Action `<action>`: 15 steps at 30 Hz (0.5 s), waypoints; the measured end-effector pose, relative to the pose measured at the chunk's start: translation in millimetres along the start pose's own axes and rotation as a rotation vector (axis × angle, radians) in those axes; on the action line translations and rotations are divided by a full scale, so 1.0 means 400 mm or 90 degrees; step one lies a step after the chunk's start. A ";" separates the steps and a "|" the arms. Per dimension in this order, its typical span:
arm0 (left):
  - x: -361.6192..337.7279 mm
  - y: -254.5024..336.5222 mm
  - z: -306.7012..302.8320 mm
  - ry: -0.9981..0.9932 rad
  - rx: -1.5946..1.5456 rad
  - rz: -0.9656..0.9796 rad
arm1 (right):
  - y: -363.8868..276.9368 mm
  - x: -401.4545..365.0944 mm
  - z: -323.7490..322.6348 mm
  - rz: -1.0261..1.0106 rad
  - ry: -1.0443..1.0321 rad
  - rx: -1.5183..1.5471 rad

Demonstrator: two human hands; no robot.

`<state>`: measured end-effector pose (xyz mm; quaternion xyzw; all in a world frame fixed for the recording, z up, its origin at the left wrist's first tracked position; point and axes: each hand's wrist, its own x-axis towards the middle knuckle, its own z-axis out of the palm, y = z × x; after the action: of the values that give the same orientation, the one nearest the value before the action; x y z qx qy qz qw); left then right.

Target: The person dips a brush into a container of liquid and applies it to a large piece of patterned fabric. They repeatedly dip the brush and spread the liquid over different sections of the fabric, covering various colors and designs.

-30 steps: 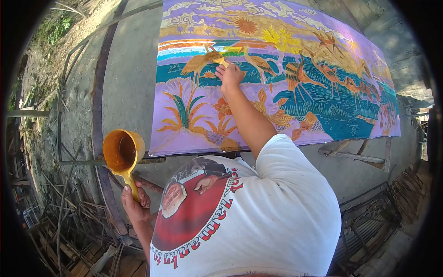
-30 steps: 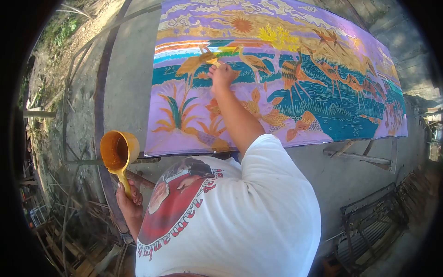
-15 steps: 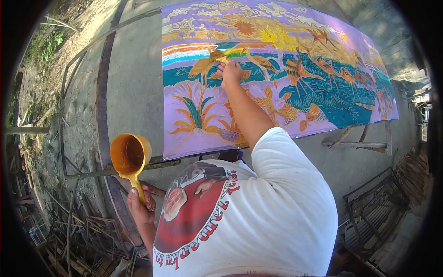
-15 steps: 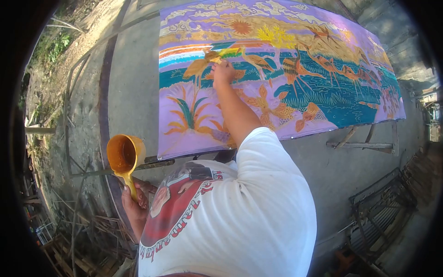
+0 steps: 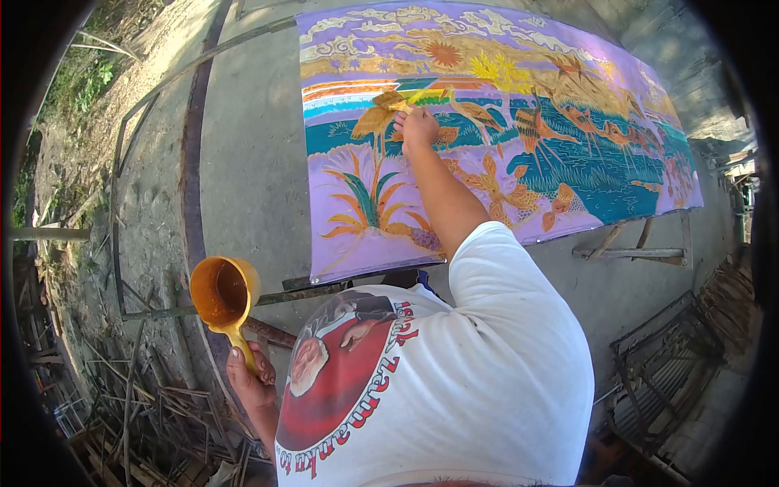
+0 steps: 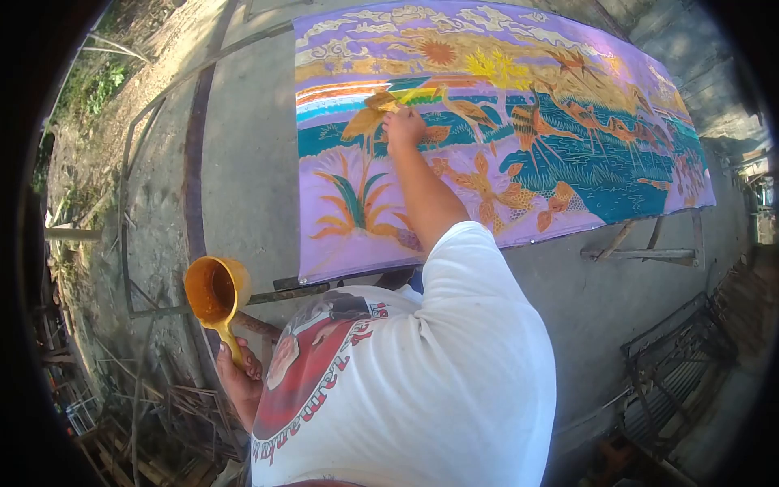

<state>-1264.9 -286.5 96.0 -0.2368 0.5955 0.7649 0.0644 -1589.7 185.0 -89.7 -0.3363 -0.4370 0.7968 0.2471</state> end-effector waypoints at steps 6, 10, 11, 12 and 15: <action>0.008 -0.011 -0.013 0.019 -0.031 0.007 | -0.062 0.033 -0.051 -0.001 0.073 0.001; 0.006 -0.011 -0.016 0.022 -0.033 -0.003 | -0.092 0.072 -0.087 -0.010 0.072 -0.022; 0.005 -0.013 -0.015 0.023 -0.034 -0.003 | -0.105 0.084 -0.092 -0.015 0.104 -0.007; 0.004 -0.015 -0.014 0.025 -0.034 -0.004 | -0.107 0.097 -0.094 -0.008 0.109 0.008; 0.001 -0.015 -0.007 0.030 -0.037 -0.007 | -0.088 0.072 -0.074 -0.018 0.088 -0.009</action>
<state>-1262.2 -287.6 89.8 -0.2596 0.5733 0.7756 0.0479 -1582.9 238.0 -80.1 -0.3859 -0.4296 0.7648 0.2856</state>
